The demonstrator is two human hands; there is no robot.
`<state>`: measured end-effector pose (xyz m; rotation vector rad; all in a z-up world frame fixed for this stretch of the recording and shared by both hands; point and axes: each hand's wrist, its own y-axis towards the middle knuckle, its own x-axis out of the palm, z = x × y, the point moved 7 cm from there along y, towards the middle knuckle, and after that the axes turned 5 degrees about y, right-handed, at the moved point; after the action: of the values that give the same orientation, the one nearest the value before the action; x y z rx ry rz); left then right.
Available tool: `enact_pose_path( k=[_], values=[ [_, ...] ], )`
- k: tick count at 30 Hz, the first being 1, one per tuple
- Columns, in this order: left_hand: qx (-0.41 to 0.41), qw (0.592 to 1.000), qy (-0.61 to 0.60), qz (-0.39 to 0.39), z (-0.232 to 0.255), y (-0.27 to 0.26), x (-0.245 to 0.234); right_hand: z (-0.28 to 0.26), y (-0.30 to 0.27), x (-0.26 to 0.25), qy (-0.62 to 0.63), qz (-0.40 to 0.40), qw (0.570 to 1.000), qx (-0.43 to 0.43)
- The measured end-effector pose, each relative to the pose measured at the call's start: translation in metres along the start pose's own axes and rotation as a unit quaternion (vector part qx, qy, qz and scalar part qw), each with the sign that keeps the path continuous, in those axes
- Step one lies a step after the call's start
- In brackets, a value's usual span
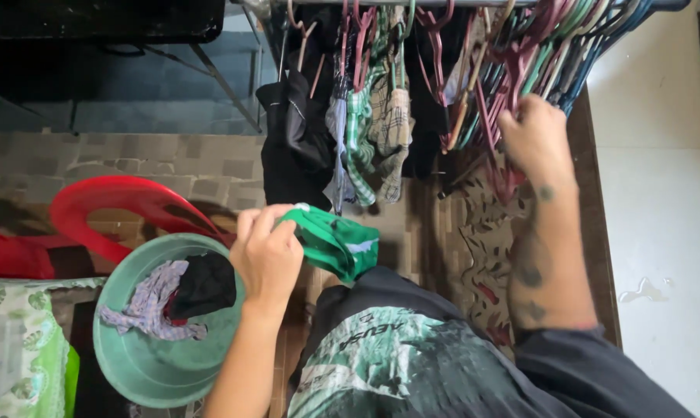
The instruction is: The person removes clothes from a rack into a basin, then takes out a green shirt, a pair of plaid shorts, and a red garment to hang them back up using hangers.
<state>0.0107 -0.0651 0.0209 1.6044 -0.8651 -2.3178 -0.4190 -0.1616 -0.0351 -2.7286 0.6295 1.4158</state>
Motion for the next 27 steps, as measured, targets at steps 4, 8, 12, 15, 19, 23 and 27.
enact_pose_path(
  k=[4,8,12,15,19,23,27],
  values=[
    [-0.024,1.0,0.0,-0.001,-0.024,0.005,0.014,-0.076,-0.074,-0.048,0.006,-0.084,0.994,-0.063],
    [-0.041,0.998,-0.009,-0.052,-0.054,0.004,0.028,-0.127,-0.13,-0.082,0.024,-0.195,0.98,-0.017],
    [-0.039,0.992,0.021,-0.114,-0.079,0.003,0.036,-0.168,-0.158,-0.047,0.088,-0.321,0.942,-0.046],
    [-0.093,0.985,0.023,-0.143,-0.111,0.001,0.041,-0.201,-0.182,-0.028,0.224,-0.375,0.887,-0.152],
    [-0.09,0.987,-0.026,-0.127,-0.133,-0.007,0.042,-0.207,-0.199,0.007,0.139,-0.405,0.885,-0.181],
    [-0.126,0.983,-0.11,-0.072,-0.147,-0.012,0.039,-0.224,-0.201,0.028,0.16,-0.364,0.887,-0.234],
    [-0.143,0.983,-0.106,-0.038,-0.162,-0.018,0.008,-0.227,-0.198,0.04,0.146,-0.393,0.896,-0.149]
  ],
)
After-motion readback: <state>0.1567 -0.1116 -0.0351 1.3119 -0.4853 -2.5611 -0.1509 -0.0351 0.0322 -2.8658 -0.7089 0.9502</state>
